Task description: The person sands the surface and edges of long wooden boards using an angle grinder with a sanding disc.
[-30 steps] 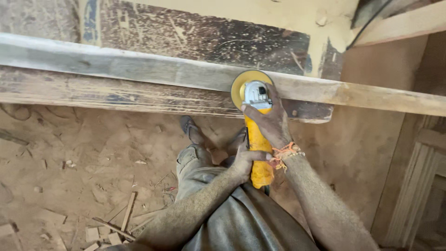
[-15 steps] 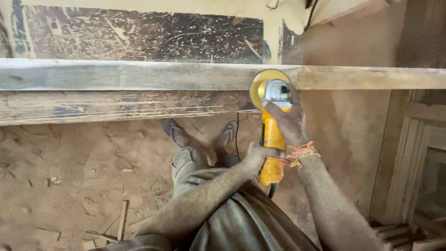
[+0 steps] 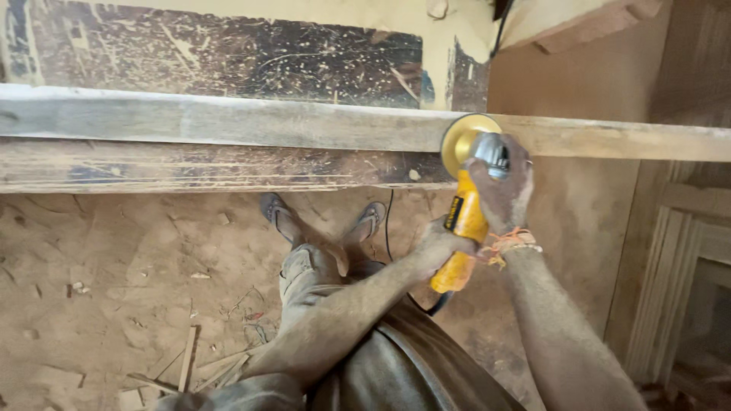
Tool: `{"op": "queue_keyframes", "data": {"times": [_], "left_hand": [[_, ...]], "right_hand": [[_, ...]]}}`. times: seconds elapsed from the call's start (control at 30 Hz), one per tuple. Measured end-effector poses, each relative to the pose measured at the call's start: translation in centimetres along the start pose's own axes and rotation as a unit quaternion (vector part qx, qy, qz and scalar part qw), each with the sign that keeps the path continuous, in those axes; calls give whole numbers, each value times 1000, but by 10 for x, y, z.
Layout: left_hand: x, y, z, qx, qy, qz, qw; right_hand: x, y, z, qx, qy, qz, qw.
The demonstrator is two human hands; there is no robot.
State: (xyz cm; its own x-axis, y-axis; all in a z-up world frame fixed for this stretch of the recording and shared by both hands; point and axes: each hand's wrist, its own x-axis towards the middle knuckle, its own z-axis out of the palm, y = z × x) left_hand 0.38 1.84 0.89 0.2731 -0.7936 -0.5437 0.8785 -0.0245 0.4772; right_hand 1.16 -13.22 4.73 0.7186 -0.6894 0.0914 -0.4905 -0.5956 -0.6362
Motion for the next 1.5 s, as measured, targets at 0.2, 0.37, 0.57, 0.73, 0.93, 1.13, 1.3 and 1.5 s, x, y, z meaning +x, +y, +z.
{"op": "queue_keyframes", "data": {"times": [0.2,0.37,0.57,0.73,0.93,1.13,1.3,1.5], "left_hand": [[-34,23,-59,-71,18,13,997],[-67,42,-103,-131,57,27,989],[-120,92,-157,-162,124,109,973],[-163,134,-213,-169,140,160,963],[-204,167,-276,-205,163,216,941],[-230,194,-317,-203,168,263,928],[-269,190,-320,-194,209,288,914],[-325,170,-308,-178,272,356,876]], "right_hand": [[0,-61,50,13,-75,-71,995],[-1,-132,98,13,-113,-130,985],[-8,-223,166,34,-170,-170,970],[-22,-290,239,154,-220,-185,945],[-36,-376,296,74,-241,-255,933],[-35,-431,330,95,-295,-264,913],[-18,-376,292,539,-391,153,730],[41,-238,221,-253,-293,-265,883]]}}
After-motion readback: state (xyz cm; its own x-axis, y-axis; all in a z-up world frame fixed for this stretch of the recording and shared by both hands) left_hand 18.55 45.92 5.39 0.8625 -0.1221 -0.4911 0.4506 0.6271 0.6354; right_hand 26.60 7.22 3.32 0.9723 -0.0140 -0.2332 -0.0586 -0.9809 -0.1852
